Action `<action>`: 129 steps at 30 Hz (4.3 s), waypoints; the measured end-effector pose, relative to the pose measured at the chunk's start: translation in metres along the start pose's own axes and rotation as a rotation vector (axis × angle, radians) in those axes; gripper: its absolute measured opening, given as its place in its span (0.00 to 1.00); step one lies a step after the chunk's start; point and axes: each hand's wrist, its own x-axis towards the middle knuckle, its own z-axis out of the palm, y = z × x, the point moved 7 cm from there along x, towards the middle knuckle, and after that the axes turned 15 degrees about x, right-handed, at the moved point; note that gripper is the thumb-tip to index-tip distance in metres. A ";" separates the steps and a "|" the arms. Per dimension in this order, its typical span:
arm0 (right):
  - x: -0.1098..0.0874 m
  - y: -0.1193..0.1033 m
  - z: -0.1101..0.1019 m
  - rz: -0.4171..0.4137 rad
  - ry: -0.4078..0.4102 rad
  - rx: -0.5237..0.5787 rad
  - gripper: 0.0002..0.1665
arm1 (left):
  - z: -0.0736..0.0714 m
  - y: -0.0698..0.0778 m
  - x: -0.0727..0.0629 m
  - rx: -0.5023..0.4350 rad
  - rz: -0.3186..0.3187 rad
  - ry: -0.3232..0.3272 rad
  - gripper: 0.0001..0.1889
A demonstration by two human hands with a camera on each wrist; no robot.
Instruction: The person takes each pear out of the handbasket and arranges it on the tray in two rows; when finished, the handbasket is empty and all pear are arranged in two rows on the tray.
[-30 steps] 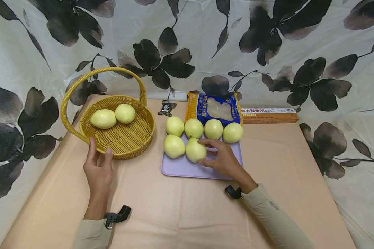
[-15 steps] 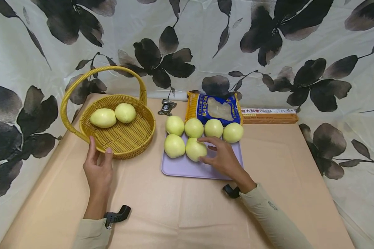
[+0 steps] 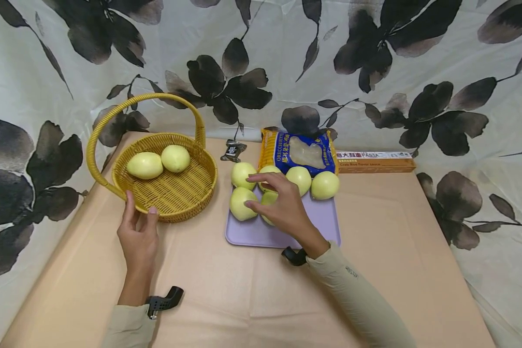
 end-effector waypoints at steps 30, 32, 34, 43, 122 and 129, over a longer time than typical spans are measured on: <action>0.101 0.009 0.166 0.009 -0.028 -0.083 0.37 | -0.001 0.001 -0.001 0.033 -0.015 0.009 0.38; 0.107 0.012 0.171 0.030 -0.036 -0.113 0.38 | 0.000 -0.001 -0.001 0.032 -0.022 0.007 0.38; 0.112 0.015 0.175 0.055 -0.042 -0.135 0.38 | 0.000 -0.001 -0.001 0.025 -0.022 0.005 0.38; 0.136 0.029 0.181 0.093 -0.062 -0.172 0.41 | 0.000 0.001 -0.001 0.015 0.006 0.008 0.38; 0.028 -0.037 0.065 0.000 -0.200 -0.022 0.40 | 0.001 0.001 -0.003 0.038 -0.001 -0.001 0.37; 0.003 -0.030 0.027 0.033 -0.147 0.024 0.40 | 0.001 0.002 -0.003 0.035 0.009 -0.001 0.38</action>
